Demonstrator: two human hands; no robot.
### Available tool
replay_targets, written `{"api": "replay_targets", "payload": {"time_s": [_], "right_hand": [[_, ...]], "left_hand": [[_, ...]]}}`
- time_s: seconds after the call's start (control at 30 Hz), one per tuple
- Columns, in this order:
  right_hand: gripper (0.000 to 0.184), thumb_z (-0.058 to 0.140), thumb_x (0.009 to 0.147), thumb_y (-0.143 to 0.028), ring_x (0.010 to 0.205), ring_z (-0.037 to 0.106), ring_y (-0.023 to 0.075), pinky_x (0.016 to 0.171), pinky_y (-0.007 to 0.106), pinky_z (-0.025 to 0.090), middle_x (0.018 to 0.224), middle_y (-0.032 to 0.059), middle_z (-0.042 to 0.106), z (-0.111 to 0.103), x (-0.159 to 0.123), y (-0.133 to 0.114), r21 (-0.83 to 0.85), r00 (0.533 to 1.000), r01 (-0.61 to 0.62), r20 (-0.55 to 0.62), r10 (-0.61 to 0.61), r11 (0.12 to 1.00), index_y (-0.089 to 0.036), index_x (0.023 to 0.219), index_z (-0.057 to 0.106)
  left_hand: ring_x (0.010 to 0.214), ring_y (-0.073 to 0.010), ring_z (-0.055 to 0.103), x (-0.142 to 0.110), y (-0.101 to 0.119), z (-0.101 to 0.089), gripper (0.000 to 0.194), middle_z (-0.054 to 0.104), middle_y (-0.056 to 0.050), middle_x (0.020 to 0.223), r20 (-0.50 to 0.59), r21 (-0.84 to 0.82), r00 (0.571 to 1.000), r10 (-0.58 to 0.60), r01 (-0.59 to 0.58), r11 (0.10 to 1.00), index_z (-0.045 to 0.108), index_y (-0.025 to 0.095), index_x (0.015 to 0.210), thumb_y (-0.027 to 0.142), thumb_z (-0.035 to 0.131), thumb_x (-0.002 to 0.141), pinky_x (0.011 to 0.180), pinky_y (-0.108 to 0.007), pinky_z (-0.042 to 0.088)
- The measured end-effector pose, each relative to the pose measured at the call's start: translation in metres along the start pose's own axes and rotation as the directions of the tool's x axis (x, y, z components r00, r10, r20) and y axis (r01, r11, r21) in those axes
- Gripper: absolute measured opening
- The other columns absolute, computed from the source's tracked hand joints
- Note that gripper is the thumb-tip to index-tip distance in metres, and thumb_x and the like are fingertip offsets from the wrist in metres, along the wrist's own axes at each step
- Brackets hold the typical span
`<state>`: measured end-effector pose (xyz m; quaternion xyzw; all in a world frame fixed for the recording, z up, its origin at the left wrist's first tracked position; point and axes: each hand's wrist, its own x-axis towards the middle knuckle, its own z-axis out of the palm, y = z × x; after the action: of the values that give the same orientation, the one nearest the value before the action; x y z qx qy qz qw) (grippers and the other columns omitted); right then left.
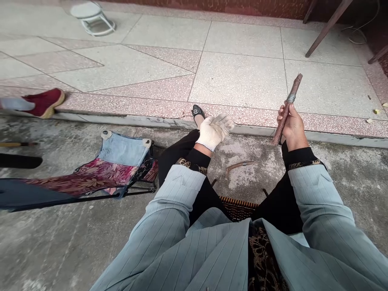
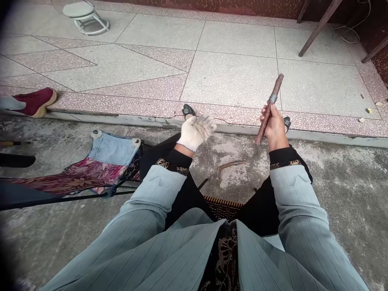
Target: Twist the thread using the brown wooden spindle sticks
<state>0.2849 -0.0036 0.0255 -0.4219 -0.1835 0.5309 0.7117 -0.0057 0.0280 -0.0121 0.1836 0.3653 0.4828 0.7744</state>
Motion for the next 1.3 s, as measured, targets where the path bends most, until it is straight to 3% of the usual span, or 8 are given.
{"api": "replay_targets", "payload": {"time_s": [0.2,0.43,0.7,0.9,0.97,1.1,1.17,1.3], "right_hand": [[0.023,0.074,0.083,-0.039,0.067,0.060,0.0082,0.047,0.016,0.050,0.079,-0.0022,0.059,0.000,0.001,0.004,-0.037,0.998,0.037,0.060,-0.035,0.999,-0.022,0.088,0.058],[0.018,0.071,0.086,-0.034,0.065,0.059,0.0069,0.047,0.015,0.050,0.077,-0.0029,0.058,-0.005,0.007,0.002,0.065,1.000,0.016,0.012,-0.017,0.998,-0.022,0.088,0.058],[0.021,0.073,0.085,-0.036,0.062,0.059,0.0070,0.048,0.015,0.051,0.073,-0.0041,0.057,-0.014,0.012,0.000,0.045,1.000,-0.007,0.000,0.007,0.999,-0.022,0.087,0.058],[0.018,0.071,0.086,-0.035,0.062,0.059,0.0067,0.047,0.014,0.050,0.074,-0.0035,0.057,-0.009,0.008,-0.004,0.052,1.000,0.015,-0.015,-0.015,0.999,-0.022,0.087,0.058],[0.017,0.070,0.087,-0.034,0.062,0.058,0.0068,0.046,0.014,0.049,0.074,-0.0030,0.057,-0.004,0.004,-0.003,0.046,1.000,0.019,-0.025,-0.018,0.999,-0.021,0.086,0.058],[0.021,0.075,0.082,-0.034,0.062,0.058,0.0080,0.043,0.015,0.047,0.076,-0.0022,0.060,0.006,-0.006,0.004,-0.058,0.997,-0.018,0.070,0.022,0.998,-0.020,0.085,0.060],[0.023,0.077,0.079,-0.034,0.062,0.058,0.0080,0.043,0.016,0.046,0.076,-0.0016,0.061,0.011,-0.010,0.009,-0.108,0.989,-0.046,0.132,0.061,0.993,-0.019,0.084,0.061],[0.024,0.078,0.078,-0.037,0.064,0.058,0.0082,0.043,0.015,0.046,0.077,-0.0015,0.062,0.018,-0.017,0.021,-0.141,0.979,-0.074,0.178,0.099,0.987,-0.020,0.083,0.061]], "left_hand": [[0.094,-0.0241,0.071,0.001,0.006,-0.004,0.038,0.072,-0.012,0.086,-0.041,-0.021,0.996,0.083,-0.084,0.996,0.068,0.017,0.089,0.043,0.042,0.095,0.083,-0.040,0.060],[0.088,-0.0197,0.072,0.000,0.017,-0.007,0.026,0.071,-0.008,0.078,-0.034,-0.126,0.982,0.187,-0.190,0.974,0.067,0.015,0.096,0.024,0.043,0.092,0.089,-0.040,0.060],[0.100,-0.0148,0.070,-0.012,0.029,0.001,0.048,0.072,-0.005,0.100,-0.099,-0.015,0.879,0.466,-0.470,0.883,0.065,0.028,0.124,0.009,0.049,0.082,0.101,-0.035,0.055],[0.073,-0.0116,0.066,0.006,0.031,-0.019,0.030,0.068,-0.002,0.083,-0.226,0.241,0.824,0.520,-0.470,0.849,0.071,0.024,0.097,0.011,0.061,0.073,0.079,-0.026,0.058],[0.077,-0.0147,0.064,0.009,0.030,-0.025,0.026,0.067,-0.003,0.085,-0.171,0.486,0.814,0.555,-0.420,0.766,0.072,0.023,0.088,0.009,0.062,0.068,0.081,-0.028,0.056],[0.105,-0.0279,0.060,0.002,0.026,-0.027,0.035,0.063,-0.007,0.108,0.071,0.869,0.851,0.520,-0.309,0.387,0.073,0.024,0.085,0.002,0.063,0.059,0.098,-0.039,0.049],[0.115,-0.0325,0.056,-0.004,0.025,-0.022,0.043,0.058,-0.008,0.121,0.116,0.906,0.820,0.560,-0.319,0.279,0.073,0.025,0.090,-0.001,0.063,0.057,0.102,-0.042,0.045],[0.130,-0.0338,0.049,-0.018,0.023,-0.005,0.046,0.057,-0.008,0.129,0.226,0.853,0.720,0.656,-0.471,0.223,0.072,0.024,0.102,0.001,0.063,0.064,0.110,-0.042,0.039]]}}
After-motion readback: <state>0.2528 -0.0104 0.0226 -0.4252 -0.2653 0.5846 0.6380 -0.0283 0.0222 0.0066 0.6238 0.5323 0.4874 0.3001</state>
